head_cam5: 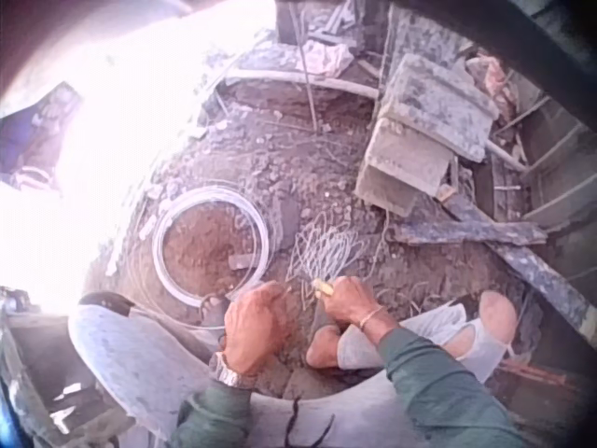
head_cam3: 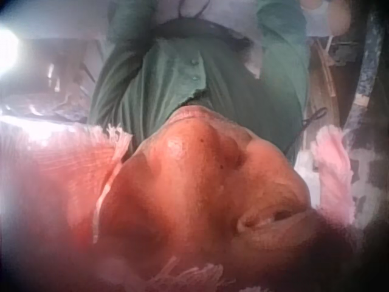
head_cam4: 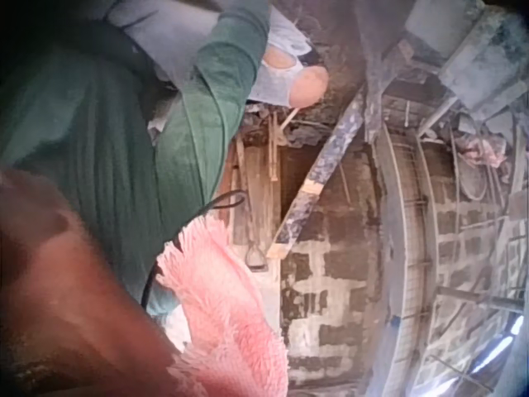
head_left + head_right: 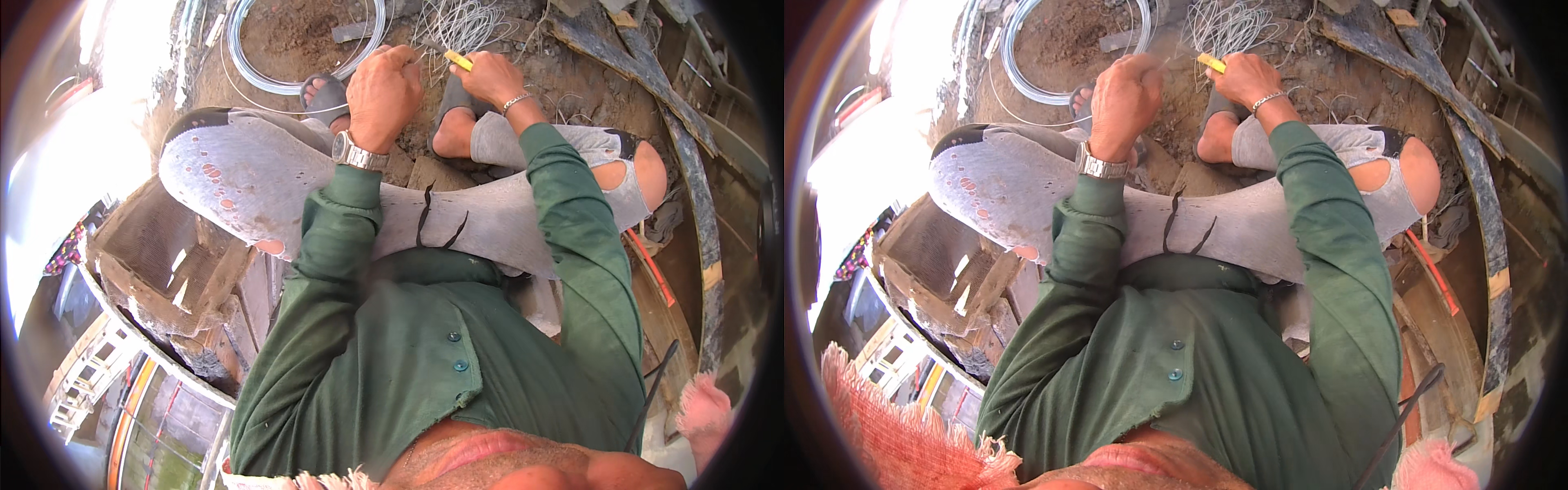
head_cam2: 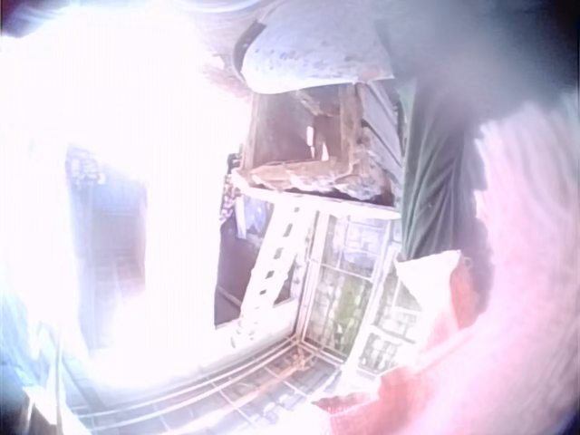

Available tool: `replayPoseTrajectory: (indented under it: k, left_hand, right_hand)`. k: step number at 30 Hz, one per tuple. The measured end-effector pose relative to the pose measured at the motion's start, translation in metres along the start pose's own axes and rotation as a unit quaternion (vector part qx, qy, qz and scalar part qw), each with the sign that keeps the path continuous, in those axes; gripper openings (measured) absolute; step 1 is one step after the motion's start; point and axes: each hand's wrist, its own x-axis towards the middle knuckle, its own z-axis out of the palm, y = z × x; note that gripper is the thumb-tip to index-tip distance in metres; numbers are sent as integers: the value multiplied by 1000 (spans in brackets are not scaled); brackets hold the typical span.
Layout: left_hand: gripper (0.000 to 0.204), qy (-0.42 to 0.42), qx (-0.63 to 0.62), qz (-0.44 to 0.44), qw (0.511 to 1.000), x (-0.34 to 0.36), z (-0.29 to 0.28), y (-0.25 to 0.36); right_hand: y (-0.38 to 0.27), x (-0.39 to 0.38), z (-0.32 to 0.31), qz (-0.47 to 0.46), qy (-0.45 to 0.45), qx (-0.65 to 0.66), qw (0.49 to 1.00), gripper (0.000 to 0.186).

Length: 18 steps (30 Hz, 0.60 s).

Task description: The person sits cross-legged on the ground and repeatedly cuts short lengths of thin metal wire using yellow-handled pliers. The cut pieces are dropped onto the ground beside the person.

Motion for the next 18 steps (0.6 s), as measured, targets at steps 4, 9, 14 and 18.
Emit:
replayPoseTrajectory:
  k: [4,9,14,18]
  left_hand:
    - [20,14,-25,6,1000,-2,1,-6]
    - [25,34,-34,44,998,4,-5,-9]
    - [31,31,-108,-27,993,10,-5,13]
    - [37,17,-184,-74,980,12,-8,37]
  right_hand:
    - [17,21,26,8,-80,-46,996,46]
    - [-4,5,50,60,-117,398,908,39]
    - [-61,-46,0,-14,31,674,738,29]
    - [-58,-58,-18,-53,65,706,704,25]
